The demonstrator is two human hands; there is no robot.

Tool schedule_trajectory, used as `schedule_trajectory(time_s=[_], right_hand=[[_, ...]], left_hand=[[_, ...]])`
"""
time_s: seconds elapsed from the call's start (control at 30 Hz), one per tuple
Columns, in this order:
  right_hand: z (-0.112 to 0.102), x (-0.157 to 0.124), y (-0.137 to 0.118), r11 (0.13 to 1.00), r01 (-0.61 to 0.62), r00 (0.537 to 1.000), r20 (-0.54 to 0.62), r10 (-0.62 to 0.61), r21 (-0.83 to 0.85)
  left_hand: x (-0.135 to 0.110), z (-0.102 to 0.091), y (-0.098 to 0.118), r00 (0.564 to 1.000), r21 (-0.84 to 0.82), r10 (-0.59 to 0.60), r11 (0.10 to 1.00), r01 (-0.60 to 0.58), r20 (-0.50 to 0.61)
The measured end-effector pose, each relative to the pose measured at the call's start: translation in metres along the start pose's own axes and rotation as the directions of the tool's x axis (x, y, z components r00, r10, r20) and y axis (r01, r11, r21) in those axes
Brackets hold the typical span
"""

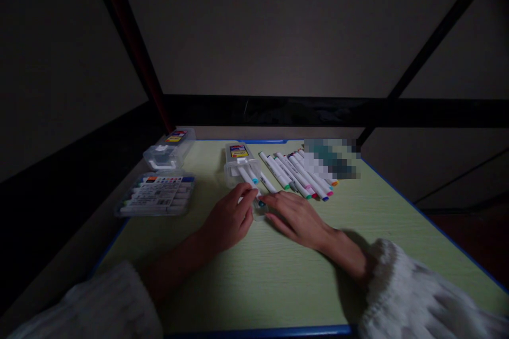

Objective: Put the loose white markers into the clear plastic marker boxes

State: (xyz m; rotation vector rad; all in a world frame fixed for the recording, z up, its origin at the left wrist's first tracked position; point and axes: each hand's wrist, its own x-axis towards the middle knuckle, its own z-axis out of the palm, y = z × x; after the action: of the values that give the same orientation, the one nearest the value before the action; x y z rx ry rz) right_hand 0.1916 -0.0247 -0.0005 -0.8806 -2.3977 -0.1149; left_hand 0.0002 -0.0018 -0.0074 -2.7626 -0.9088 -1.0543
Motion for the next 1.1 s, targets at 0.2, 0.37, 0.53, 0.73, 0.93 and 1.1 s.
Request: schedule_trajectory(time_s=[0.2,0.37,0.53,0.73,0.93,1.1], right_hand=[[-0.0017,0.0011,-0.0004,1.0,-0.01,0.999,0.032,0.01,0.022],[-0.0022,0.0013,-0.0005,0.999,-0.017,0.998,0.055,0.015,0.032],[-0.0003,0.0011,0.0002,0.999,-0.014,0.997,0.074,0.011,0.045],[0.0022,-0.0005,0.0012,0.999,-0.024,0.995,0.093,0.021,0.032],[0.0017,-0.0003,0.0008,0.999,-0.03,0.993,0.114,0.027,0.019],[0.0009,0.0003,0.0002,1.0,-0.029,0.994,0.106,0.027,0.01]], left_hand=[[0.0006,0.0004,-0.0009,1.0,-0.007,-0.03,1.0,0.03,0.004],[-0.0002,0.0021,-0.0025,1.0,0.003,-0.022,1.0,0.022,-0.009],[-0.0004,0.003,-0.004,0.999,-0.011,-0.044,0.999,0.044,-0.001],[0.0004,0.0031,-0.0041,0.998,-0.009,-0.058,0.998,0.058,0.009],[0.0003,0.0034,-0.0042,0.999,0.01,-0.05,0.999,0.05,0.011],[-0.0005,0.0038,-0.0047,0.998,0.01,-0.052,0.999,0.052,0.017]])
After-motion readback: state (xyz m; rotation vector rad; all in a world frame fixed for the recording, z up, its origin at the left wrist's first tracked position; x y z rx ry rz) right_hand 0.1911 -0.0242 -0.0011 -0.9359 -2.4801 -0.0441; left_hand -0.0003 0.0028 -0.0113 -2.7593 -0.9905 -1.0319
